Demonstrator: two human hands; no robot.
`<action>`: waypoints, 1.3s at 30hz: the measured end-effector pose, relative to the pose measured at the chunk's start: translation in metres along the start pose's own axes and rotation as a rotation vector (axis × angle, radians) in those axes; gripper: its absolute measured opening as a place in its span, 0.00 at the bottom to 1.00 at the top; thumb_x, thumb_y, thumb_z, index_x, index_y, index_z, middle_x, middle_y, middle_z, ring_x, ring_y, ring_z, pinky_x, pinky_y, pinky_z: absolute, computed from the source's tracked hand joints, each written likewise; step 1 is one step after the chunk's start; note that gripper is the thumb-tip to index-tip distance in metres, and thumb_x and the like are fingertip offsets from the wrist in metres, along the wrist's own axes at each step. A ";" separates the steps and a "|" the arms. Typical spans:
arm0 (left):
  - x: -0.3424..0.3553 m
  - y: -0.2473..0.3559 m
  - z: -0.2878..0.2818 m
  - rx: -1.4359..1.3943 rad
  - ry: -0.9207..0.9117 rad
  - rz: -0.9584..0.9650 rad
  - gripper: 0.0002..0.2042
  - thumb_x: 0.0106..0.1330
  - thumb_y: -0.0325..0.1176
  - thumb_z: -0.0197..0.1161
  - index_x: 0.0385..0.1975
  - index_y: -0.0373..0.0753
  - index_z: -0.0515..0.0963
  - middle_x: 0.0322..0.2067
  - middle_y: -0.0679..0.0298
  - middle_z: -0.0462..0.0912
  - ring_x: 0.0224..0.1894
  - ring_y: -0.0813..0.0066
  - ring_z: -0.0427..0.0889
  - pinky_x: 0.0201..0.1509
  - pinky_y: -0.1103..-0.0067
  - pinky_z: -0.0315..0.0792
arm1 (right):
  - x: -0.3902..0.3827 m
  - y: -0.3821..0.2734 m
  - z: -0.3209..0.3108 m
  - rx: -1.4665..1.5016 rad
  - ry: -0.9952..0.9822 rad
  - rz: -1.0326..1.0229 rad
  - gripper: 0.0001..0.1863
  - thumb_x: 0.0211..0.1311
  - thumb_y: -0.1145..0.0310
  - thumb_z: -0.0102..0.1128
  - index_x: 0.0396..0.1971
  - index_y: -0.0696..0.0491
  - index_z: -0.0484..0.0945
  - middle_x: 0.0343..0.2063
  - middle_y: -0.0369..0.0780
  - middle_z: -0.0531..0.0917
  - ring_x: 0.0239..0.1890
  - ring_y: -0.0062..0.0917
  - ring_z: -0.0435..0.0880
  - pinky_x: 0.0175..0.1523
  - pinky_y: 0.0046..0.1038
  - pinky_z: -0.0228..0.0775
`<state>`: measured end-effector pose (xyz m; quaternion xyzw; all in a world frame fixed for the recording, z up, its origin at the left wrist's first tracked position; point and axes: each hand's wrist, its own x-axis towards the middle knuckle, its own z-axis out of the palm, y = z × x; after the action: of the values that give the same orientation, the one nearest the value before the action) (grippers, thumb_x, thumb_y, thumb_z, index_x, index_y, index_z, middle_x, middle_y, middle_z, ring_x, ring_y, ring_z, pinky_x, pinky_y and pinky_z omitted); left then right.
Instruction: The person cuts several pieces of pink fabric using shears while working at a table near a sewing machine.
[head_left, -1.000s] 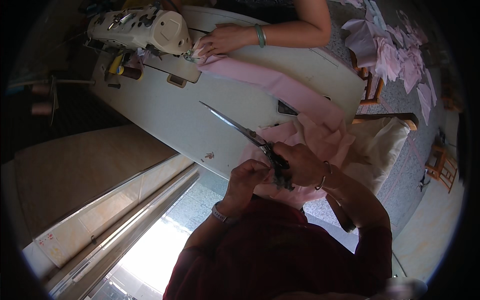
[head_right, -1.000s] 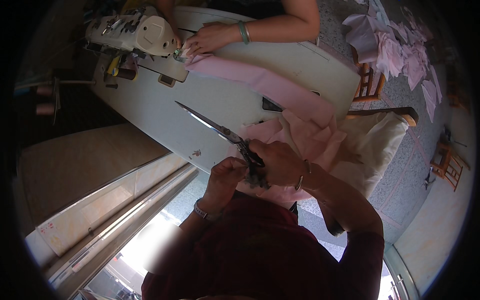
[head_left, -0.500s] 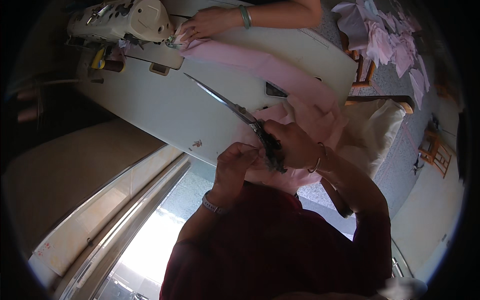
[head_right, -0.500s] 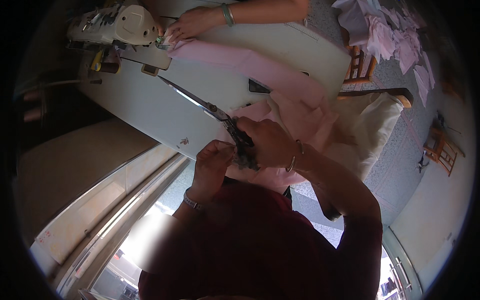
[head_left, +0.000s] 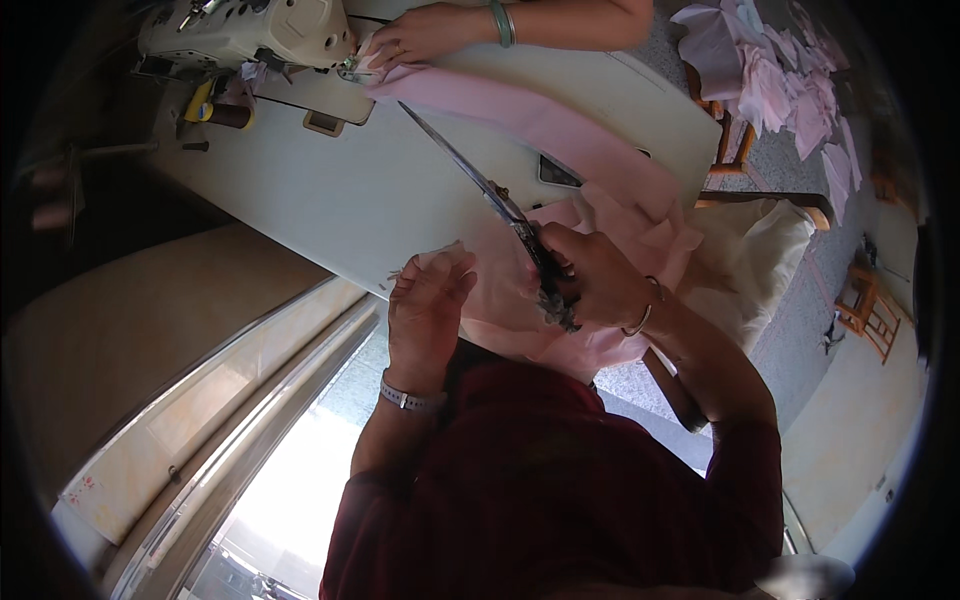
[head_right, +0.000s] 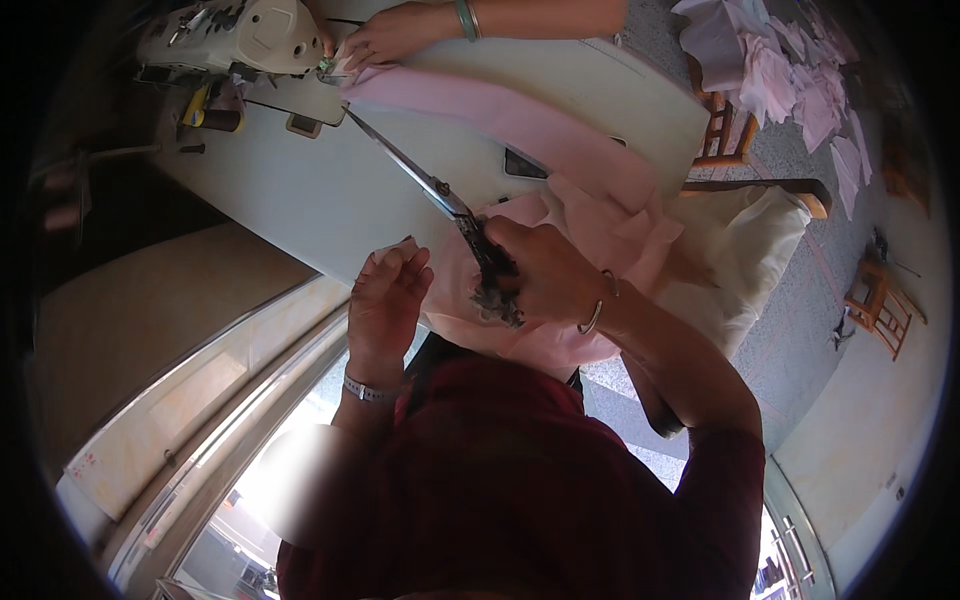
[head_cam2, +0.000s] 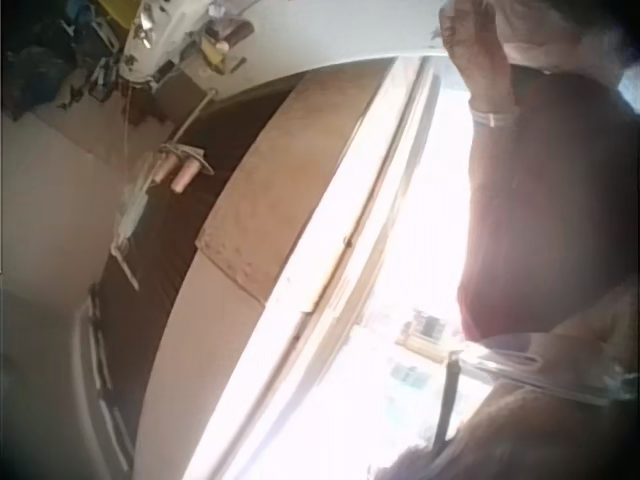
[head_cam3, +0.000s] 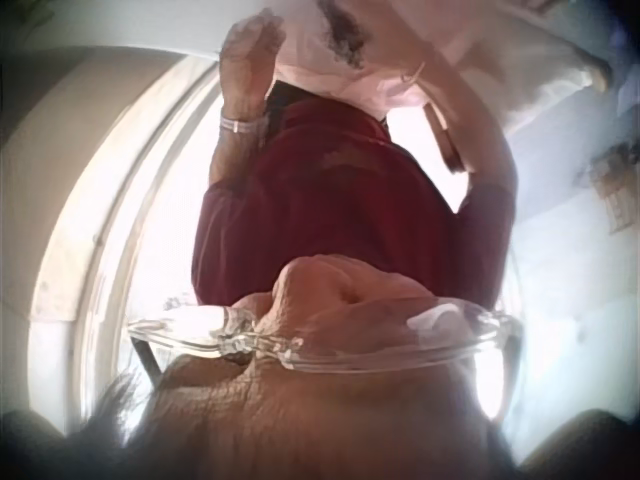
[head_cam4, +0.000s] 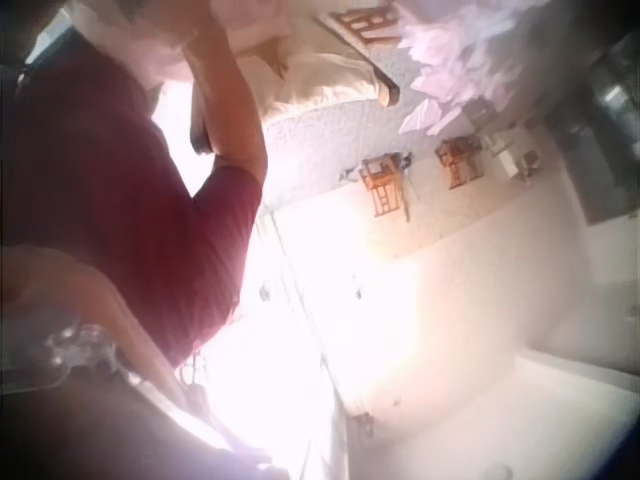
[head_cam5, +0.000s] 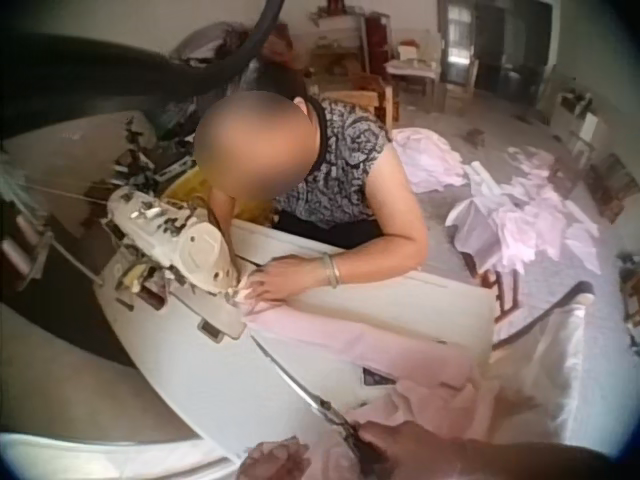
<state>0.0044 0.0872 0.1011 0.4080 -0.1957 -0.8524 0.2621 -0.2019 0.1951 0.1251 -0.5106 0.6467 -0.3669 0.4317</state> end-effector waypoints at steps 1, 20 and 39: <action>0.001 0.004 -0.002 0.002 0.002 0.014 0.06 0.67 0.29 0.60 0.42 0.42 0.78 0.42 0.65 0.83 0.48 0.68 0.81 0.52 0.71 0.73 | 0.000 -0.003 0.001 0.058 -0.029 0.063 0.17 0.50 0.66 0.70 0.29 0.57 0.69 0.18 0.44 0.76 0.22 0.40 0.79 0.27 0.33 0.68; 0.014 0.041 -0.007 -0.327 -0.025 0.231 0.05 0.67 0.34 0.61 0.40 0.44 0.79 0.41 0.69 0.83 0.51 0.71 0.80 0.60 0.70 0.71 | -0.010 -0.012 0.014 0.284 -0.399 0.160 0.17 0.50 0.75 0.72 0.34 0.56 0.70 0.27 0.34 0.77 0.31 0.16 0.81 0.34 0.20 0.72; 0.008 0.034 0.001 -0.445 -0.065 0.256 0.08 0.68 0.32 0.60 0.44 0.40 0.80 0.43 0.67 0.85 0.50 0.71 0.80 0.59 0.73 0.72 | -0.010 -0.024 0.014 0.054 -0.345 0.048 0.21 0.53 0.57 0.70 0.29 0.56 0.70 0.19 0.40 0.78 0.21 0.36 0.80 0.28 0.33 0.69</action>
<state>0.0088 0.0555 0.1153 0.2847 -0.0616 -0.8471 0.4446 -0.1792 0.1994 0.1441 -0.5388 0.5647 -0.2806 0.5585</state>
